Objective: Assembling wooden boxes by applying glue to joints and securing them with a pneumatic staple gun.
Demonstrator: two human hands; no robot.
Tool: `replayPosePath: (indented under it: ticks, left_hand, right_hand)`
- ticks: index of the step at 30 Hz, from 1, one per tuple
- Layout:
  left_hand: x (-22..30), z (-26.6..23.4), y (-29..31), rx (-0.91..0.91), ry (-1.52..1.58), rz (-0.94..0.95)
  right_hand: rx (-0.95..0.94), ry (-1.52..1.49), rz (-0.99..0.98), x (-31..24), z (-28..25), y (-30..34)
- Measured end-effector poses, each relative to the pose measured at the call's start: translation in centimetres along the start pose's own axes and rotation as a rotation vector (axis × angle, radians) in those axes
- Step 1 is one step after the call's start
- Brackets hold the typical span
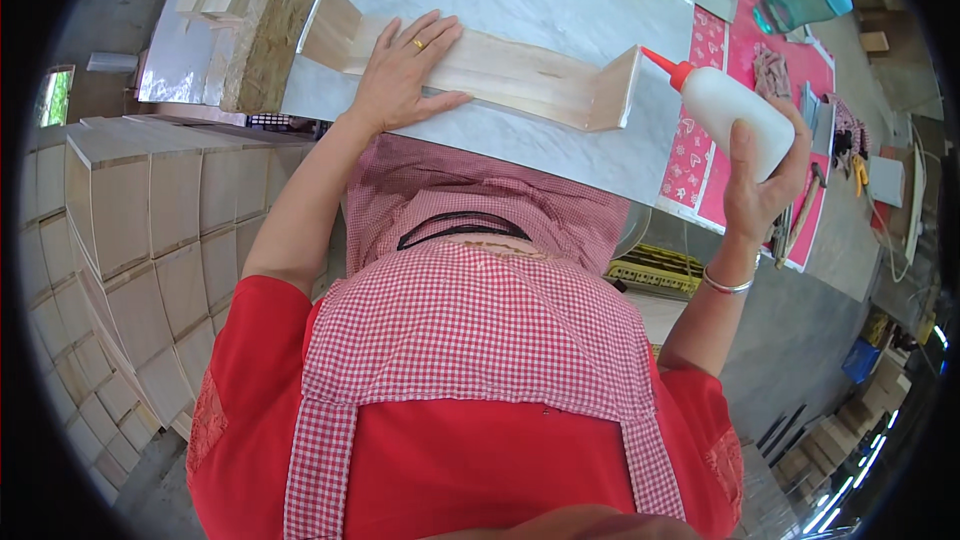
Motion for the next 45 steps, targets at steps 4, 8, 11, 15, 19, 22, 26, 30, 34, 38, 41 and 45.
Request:
replayPosePath:
  ticks: [4,8,11,15,19,22,26,30,34,38,41,45]
  left_hand:
    - [-0.1,-0.2,-0.3,0.008,-0.003,0.003]
    - [-0.2,-0.3,-0.9,0.029,-0.003,0.017]
    - [-0.5,-0.7,0.6,-0.014,0.019,-0.043]
    - [0.6,0.2,1.6,-0.011,0.039,-0.029]
    - [1.2,-4.6,-3.0,0.061,0.104,0.036]
    - [-5.0,-12.8,-6.8,0.393,-0.051,-0.184]
    - [-22.4,-20.7,-7.7,0.494,-0.327,-0.771]
    - [-35.2,-20.1,-3.9,0.159,-0.471,-1.072]
    - [-39.7,-19.1,-2.7,-0.045,-0.473,-1.145]
    - [-40.2,-18.7,-1.9,-0.133,-0.459,-1.188]
    - [-38.5,-19.9,-1.5,0.007,-0.5,-1.174]
    - [-32.4,-22.3,-4.3,0.437,-0.616,-0.98]
  right_hand:
    - [-0.094,0.017,0.023,-0.6,-1.0,0.4]
    - [-0.053,-0.046,0.135,0.4,-2.5,1.8]
    - [0.133,-0.11,0.18,3.8,-1.3,1.5]
    - [0.267,0.204,0.138,12.5,0.1,0.4]
    - [0.248,0.403,0.195,20.1,1.6,-2.2]
    - [0.137,0.599,0.157,23.6,2.5,-2.8]
    - [0.122,0.529,0.263,20.8,2.5,-3.1]
    - [0.151,0.471,0.094,18.6,1.7,-2.0]
    - [0.153,0.566,0.146,15.5,-0.6,-0.9]
    - [0.129,0.51,0.232,13.2,-1.2,-0.8]
    - [0.155,0.512,0.184,12.0,-0.9,-1.8]
    - [0.212,0.376,0.002,10.6,-0.5,-2.9]
Point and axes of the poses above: each hand's wrist, its own y-axis away from the middle knuckle, its own z-axis out of the palm, x = y × z, the point moved 7 cm from there along -y, towards the middle knuckle, and after that the axes turned 9 degrees about x, right-handed, at the moved point
